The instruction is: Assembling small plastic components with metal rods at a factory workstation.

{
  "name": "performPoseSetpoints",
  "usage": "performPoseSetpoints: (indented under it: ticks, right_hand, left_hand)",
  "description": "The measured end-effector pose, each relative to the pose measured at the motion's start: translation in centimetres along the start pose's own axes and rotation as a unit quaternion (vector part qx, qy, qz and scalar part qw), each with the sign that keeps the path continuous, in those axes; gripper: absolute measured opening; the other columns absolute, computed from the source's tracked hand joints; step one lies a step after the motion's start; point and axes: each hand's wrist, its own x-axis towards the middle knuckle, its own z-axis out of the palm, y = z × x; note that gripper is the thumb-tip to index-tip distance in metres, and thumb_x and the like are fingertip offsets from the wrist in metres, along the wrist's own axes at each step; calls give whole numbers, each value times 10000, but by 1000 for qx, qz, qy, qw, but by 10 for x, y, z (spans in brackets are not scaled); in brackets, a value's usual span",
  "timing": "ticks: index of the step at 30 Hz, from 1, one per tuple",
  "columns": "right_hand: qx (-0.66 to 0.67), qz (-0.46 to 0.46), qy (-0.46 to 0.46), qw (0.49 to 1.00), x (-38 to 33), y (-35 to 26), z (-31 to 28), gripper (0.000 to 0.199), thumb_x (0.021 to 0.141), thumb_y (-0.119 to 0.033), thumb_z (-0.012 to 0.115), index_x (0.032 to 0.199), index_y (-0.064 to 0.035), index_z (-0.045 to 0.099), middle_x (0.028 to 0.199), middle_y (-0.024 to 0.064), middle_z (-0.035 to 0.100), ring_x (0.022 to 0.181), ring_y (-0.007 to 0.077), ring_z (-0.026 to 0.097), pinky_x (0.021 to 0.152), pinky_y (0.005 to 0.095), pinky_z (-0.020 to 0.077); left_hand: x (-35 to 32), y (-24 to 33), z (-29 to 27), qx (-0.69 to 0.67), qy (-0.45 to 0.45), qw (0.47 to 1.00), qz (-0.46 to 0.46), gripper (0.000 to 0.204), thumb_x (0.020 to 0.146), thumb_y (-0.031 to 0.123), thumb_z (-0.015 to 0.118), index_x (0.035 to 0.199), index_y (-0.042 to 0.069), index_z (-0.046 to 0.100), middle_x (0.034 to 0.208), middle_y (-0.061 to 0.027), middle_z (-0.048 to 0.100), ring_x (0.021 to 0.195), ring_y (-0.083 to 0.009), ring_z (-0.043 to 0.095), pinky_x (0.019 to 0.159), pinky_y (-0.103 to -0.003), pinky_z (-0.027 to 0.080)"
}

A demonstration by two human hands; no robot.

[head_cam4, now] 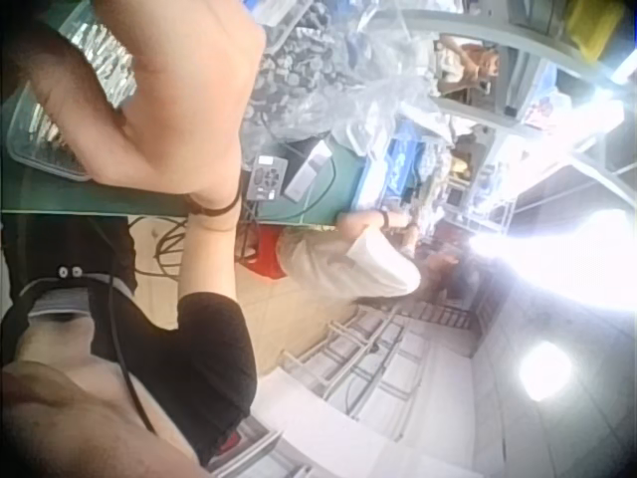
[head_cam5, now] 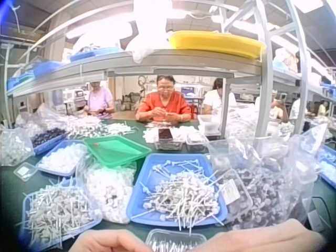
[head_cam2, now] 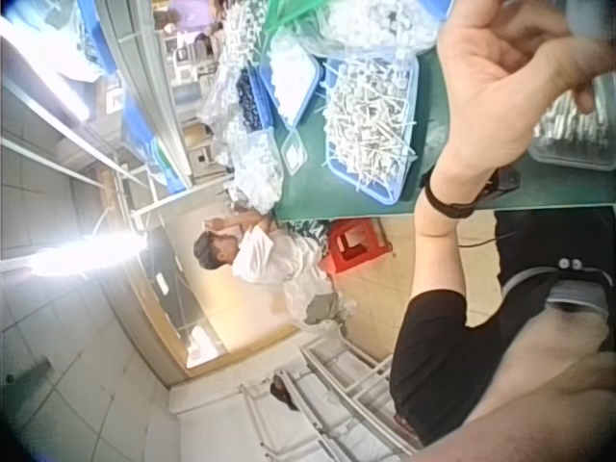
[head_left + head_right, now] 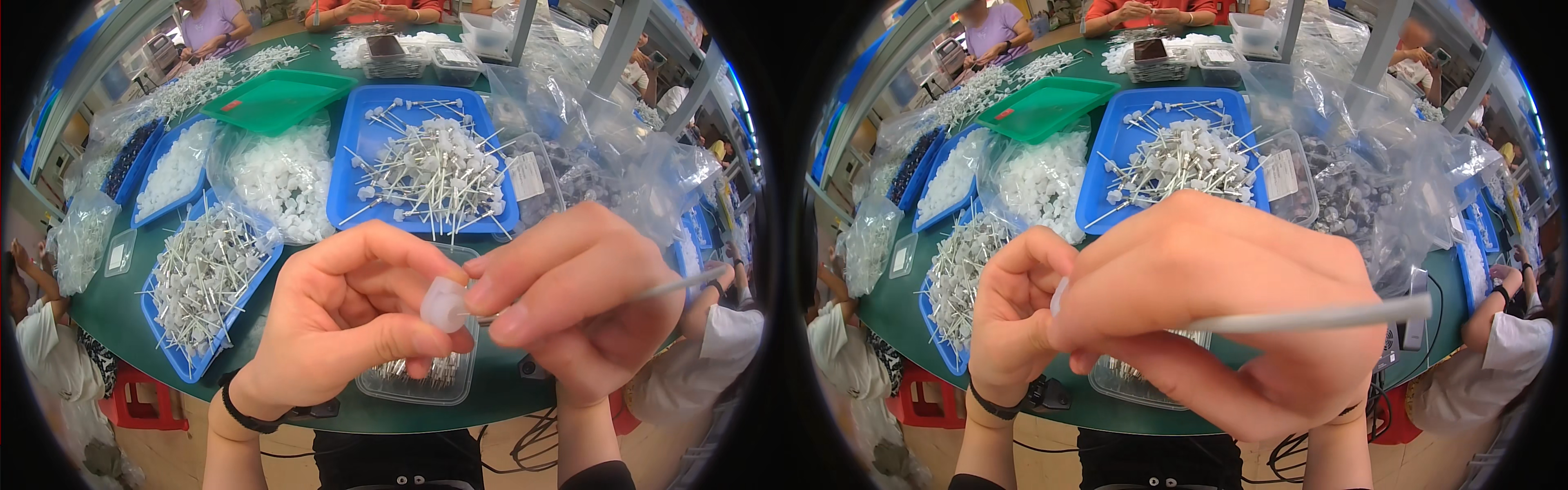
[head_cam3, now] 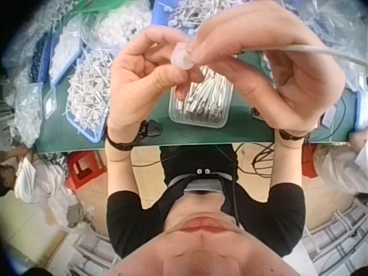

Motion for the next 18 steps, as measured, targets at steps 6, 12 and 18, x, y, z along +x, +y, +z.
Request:
performPoseSetpoints:
  ticks: [6,12,18]
  right_hand:
    - [-3,-8,17,1000,0,1,4,68,625,18,598,631,-45,575,691,136,568,623,193,572,642,340,518]
    - [3,-11,18,1000,1,1,4,60,642,-1,614,645,-46,574,696,136,566,626,190,571,654,355,517]
    - [-7,-2,9,1000,0,-1,2,53,653,-12,611,668,-46,573,701,141,564,638,193,571,649,347,519]
  left_hand:
    - [-2,1,0,-11,6,1000,-9,259,725,-56,553,967,-31,464,809,-141,595,733,-148,580,543,-212,458]
    - [-1,0,-2,-13,-10,1000,-8,249,736,-38,548,969,-28,464,807,-142,594,722,-147,579,540,-212,452]
    - [-1,0,-3,-7,-11,1000,-18,249,739,-28,550,972,-30,463,810,-145,593,720,-149,580,545,-213,452]
